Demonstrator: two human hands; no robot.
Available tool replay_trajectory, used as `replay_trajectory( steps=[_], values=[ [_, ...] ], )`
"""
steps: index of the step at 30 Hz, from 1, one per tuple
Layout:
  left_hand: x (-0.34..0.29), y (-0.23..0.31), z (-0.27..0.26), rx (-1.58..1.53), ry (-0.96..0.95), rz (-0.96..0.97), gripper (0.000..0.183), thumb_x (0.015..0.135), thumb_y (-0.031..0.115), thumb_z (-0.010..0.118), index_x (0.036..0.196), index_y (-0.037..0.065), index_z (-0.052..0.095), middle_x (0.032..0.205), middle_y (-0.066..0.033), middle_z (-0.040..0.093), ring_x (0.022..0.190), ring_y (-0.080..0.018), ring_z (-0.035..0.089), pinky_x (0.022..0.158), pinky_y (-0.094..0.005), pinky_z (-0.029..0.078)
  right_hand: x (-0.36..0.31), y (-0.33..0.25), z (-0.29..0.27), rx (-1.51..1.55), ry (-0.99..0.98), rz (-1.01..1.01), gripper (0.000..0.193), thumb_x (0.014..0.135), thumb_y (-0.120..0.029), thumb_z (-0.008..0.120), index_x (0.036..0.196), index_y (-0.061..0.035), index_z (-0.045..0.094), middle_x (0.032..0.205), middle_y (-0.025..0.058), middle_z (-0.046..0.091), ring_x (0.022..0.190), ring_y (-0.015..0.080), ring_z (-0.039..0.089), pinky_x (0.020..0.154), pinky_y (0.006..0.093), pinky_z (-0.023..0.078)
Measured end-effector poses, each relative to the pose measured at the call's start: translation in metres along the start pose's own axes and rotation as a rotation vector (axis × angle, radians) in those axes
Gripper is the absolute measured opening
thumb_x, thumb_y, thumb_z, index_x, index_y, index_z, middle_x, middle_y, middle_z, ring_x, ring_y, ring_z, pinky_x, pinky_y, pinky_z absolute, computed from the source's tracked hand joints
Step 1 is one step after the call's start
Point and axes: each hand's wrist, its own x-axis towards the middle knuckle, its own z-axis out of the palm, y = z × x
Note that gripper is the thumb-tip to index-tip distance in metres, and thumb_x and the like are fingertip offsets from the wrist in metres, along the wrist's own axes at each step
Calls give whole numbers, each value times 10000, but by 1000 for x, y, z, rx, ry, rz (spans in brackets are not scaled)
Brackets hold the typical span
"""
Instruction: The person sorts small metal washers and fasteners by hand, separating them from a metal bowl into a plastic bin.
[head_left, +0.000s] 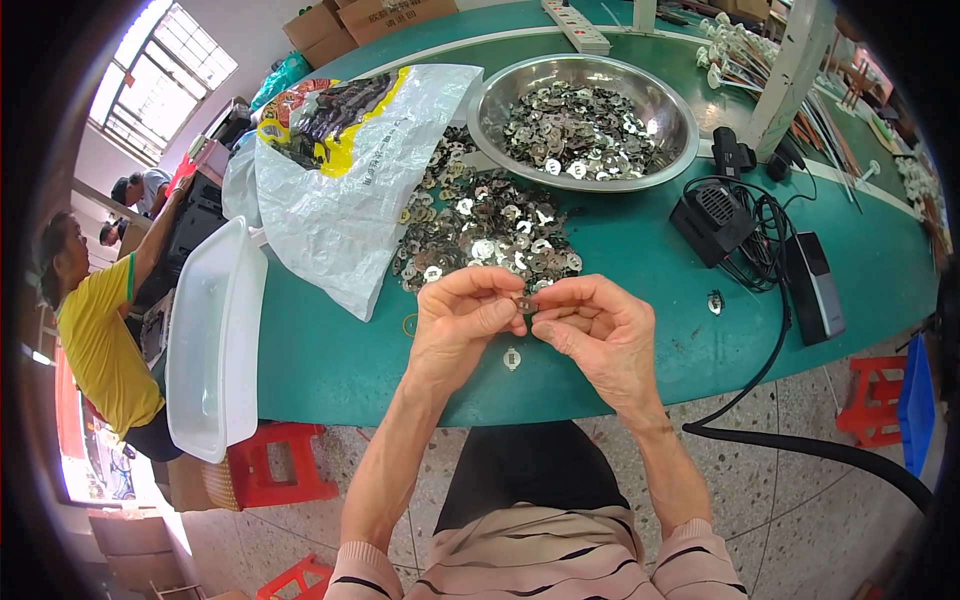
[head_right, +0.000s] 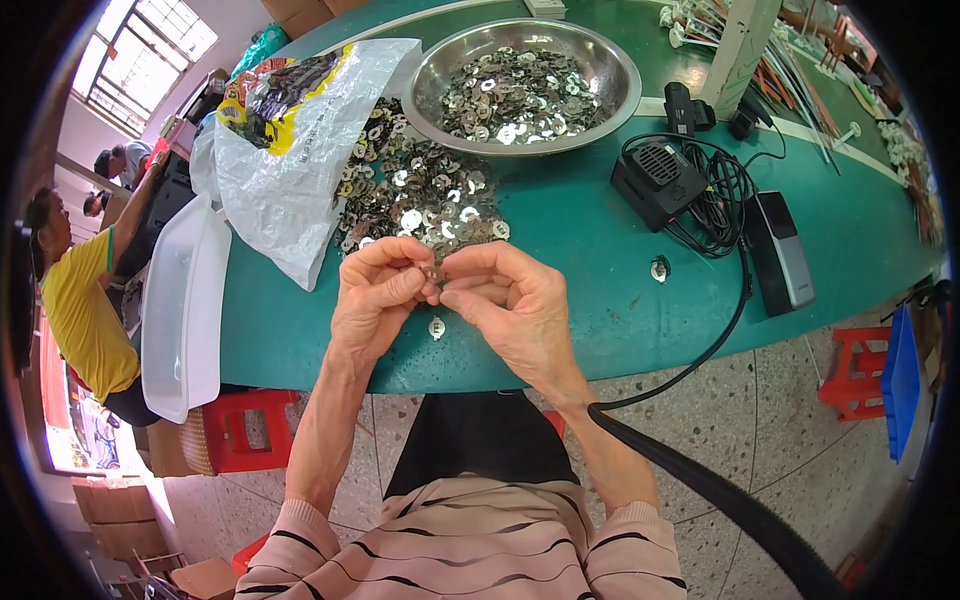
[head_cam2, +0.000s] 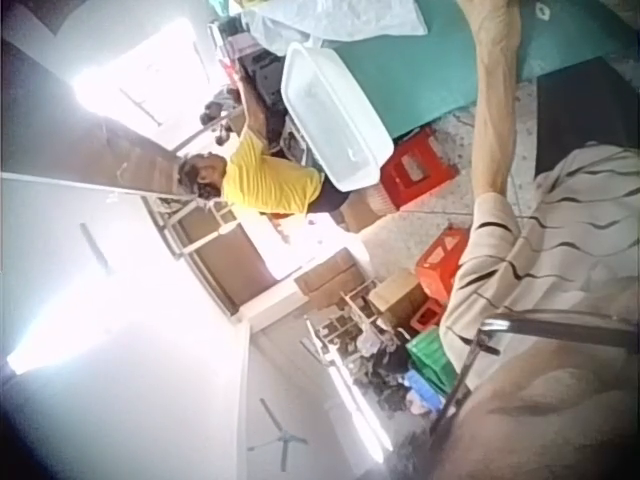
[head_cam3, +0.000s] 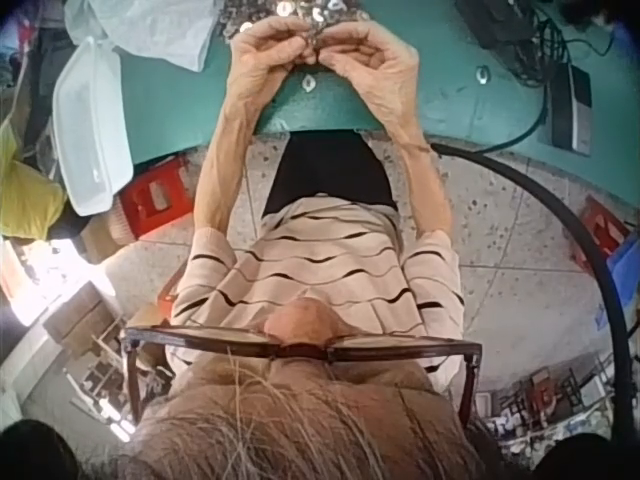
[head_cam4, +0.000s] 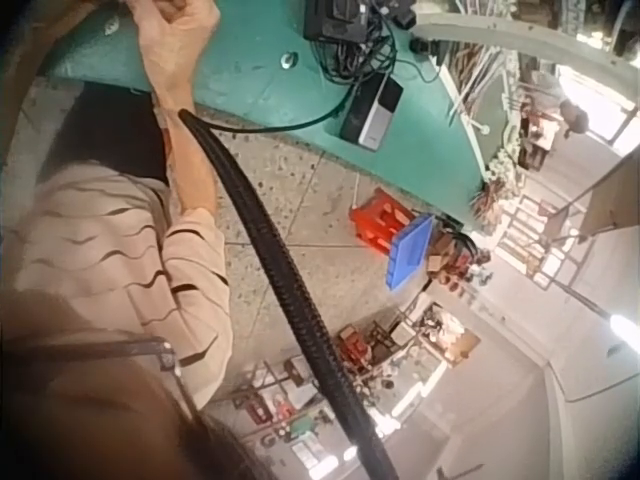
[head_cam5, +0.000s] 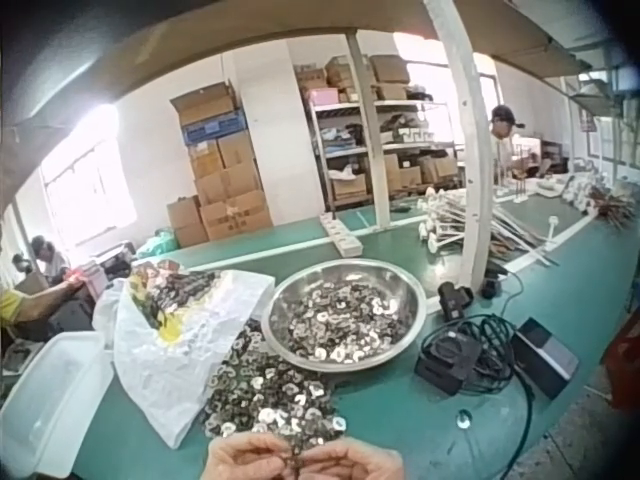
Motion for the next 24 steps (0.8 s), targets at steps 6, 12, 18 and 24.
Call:
replay_trajectory(
  steps=[6,12,18,24],
  values=[
    [2,0,-14,-149,18,28,135,849,50,560,968,-11,573,904,-81,550,777,-170,537,709,-315,490,0,4,2,-251,41,31,183,729,50,635,906,13,614,890,68,623,763,130,621,642,238,503],
    [4,12,-22,-383,160,170,108,865,70,548,962,31,571,928,-101,594,804,-173,581,735,-301,509,3,2,13,-743,-153,-151,169,692,8,670,854,-1,621,783,54,569,616,128,530,541,254,436],
    [5,11,-31,-369,153,175,120,878,69,531,983,27,570,940,-124,603,743,-162,595,680,-270,520,17,0,37,-1125,-287,-333,171,693,-78,683,848,-36,627,747,78,542,665,251,579,558,358,457],
    [8,9,-31,-371,151,174,128,880,74,534,987,10,566,867,-99,594,708,-147,568,631,-271,499,22,20,36,-1238,-337,-307,112,711,-110,663,802,-50,635,742,77,549,700,273,587,593,381,465]
  ],
)
